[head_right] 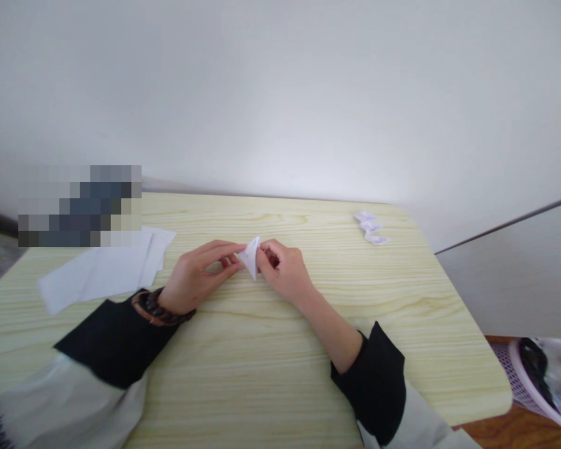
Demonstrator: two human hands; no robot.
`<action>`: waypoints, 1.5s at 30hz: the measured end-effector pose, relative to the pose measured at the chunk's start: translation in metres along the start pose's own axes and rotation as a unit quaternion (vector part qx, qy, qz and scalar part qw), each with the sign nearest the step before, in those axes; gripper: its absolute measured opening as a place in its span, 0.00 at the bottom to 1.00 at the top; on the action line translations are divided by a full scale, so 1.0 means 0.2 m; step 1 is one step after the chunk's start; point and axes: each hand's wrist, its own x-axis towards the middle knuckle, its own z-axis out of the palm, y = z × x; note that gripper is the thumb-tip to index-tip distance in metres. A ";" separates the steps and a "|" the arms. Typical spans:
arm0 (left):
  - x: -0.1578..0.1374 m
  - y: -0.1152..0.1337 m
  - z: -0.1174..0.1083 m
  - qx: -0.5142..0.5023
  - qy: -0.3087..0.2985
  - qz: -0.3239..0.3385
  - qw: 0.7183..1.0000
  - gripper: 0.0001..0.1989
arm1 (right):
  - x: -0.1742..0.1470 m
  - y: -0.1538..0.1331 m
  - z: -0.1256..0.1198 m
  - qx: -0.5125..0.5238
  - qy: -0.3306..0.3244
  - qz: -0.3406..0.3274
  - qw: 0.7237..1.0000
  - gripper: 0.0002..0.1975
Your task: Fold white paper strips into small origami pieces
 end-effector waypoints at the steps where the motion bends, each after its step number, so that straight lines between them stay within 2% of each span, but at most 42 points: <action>1: 0.00 0.00 0.00 0.015 0.009 0.003 1.000 0.10 | 0.00 0.00 0.00 0.002 -0.008 -0.002 1.000 0.08; 5: 0.00 0.00 -0.01 0.047 0.009 0.006 0.999 0.09 | 0.00 0.00 0.00 -0.010 -0.032 -0.017 0.999 0.09; 10: -0.02 -0.01 -0.01 0.066 0.008 0.028 0.997 0.09 | 0.00 0.00 -0.01 -0.048 -0.046 -0.035 0.997 0.04; 15: -0.02 -0.01 -0.01 0.066 0.011 0.048 0.997 0.09 | 0.00 -0.01 -0.01 -0.077 -0.043 -0.020 0.996 0.06; 21: -0.01 0.00 -0.01 0.075 0.018 0.109 0.991 0.07 | 0.00 -0.02 -0.02 -0.075 -0.058 -0.017 0.995 0.04; 25: -0.01 0.00 -0.01 0.086 0.010 0.110 0.990 0.08 | 0.01 -0.02 -0.02 -0.079 -0.071 -0.014 0.994 0.04; 30: -0.02 -0.03 0.00 0.115 -0.010 0.128 0.985 0.11 | 0.00 -0.02 -0.01 -0.101 -0.080 -0.036 0.991 0.07; 34: -0.02 -0.05 0.00 0.131 -0.025 0.135 0.982 0.12 | -0.01 -0.02 0.00 -0.105 -0.061 -0.033 0.992 0.09; 45: -0.01 -0.02 -0.01 0.142 -0.008 0.167 0.976 0.08 | 0.00 -0.03 0.00 -0.103 -0.061 -0.012 0.993 0.13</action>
